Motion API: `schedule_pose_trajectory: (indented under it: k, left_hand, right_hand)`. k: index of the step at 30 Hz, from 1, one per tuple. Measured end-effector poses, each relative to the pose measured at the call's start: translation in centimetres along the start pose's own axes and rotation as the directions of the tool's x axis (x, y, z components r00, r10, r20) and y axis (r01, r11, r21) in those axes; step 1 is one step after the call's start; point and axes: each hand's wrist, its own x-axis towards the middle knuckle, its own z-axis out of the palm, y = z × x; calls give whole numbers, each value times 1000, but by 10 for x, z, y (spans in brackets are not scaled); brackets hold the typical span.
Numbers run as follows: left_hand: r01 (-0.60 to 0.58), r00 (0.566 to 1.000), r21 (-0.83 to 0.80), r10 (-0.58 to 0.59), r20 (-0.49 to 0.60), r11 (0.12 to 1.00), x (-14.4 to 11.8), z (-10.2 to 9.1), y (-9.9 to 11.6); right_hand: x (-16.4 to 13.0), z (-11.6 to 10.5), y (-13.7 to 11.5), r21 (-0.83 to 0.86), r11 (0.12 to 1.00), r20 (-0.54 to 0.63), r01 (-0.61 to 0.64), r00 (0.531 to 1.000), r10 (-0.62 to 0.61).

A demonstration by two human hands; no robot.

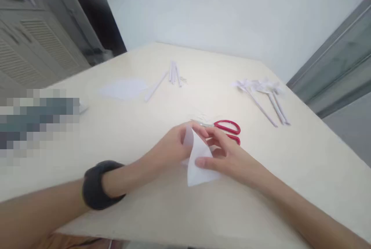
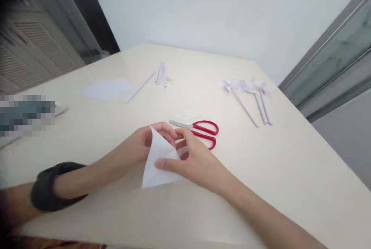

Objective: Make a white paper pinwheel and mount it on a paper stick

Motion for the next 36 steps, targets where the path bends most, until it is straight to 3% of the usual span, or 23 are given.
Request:
schedule_pose_trajectory:
  k: [4, 13, 17, 21, 23, 26, 28, 30, 33, 36]
  left_hand:
    - [-9, 1000, -44, 8, -7, 999, -1, 1, 1]
    - [-80, 993, -5, 79, -85, 997, -1, 0, 6]
    - [-35, 993, 63, 42, -106, 997, 1, 2, 9]
    - [79, 996, 50, -78, -35, 996, 3, 6, 8]
    - [120, 993, 59, -119, -20, 991, 4, 5, 9]
    - [101, 991, 124, -89, -97, 987, 5, -1, 12]
    - [74, 993, 171, -56, -106, 982, 7, -6, 15]
    - [61, 997, 190, -48, -68, 980, 8, -10, 19]
    - [29, 999, 146, -23, -39, 989, 9, -14, 21]
    - [-19, 997, 101, 27, -79, 995, 8, -18, 22]
  right_hand:
    - [3, -1, 3, -44, 999, -56, 18, 998, -21]
    - [7, -11, 4, 76, 996, -112, 34, 993, -25]
    - [9, -19, 6, 266, 961, -122, 79, 991, -48]
    - [8, -23, 7, 426, 901, -99, 82, 994, -43]
    - [6, -22, 7, 432, 898, -84, 87, 995, -55]
    - [6, -23, 7, 321, 935, -151, 154, 982, -110]
    - [8, -27, 6, 178, 948, -247, 264, 945, -216]
    - [10, -33, 5, -47, 913, -308, 405, 864, -399]
    - [10, -43, 3, -431, 733, -239, 527, 716, -656]
    - [7, -49, 3, -656, 562, -148, 503, 645, -750]
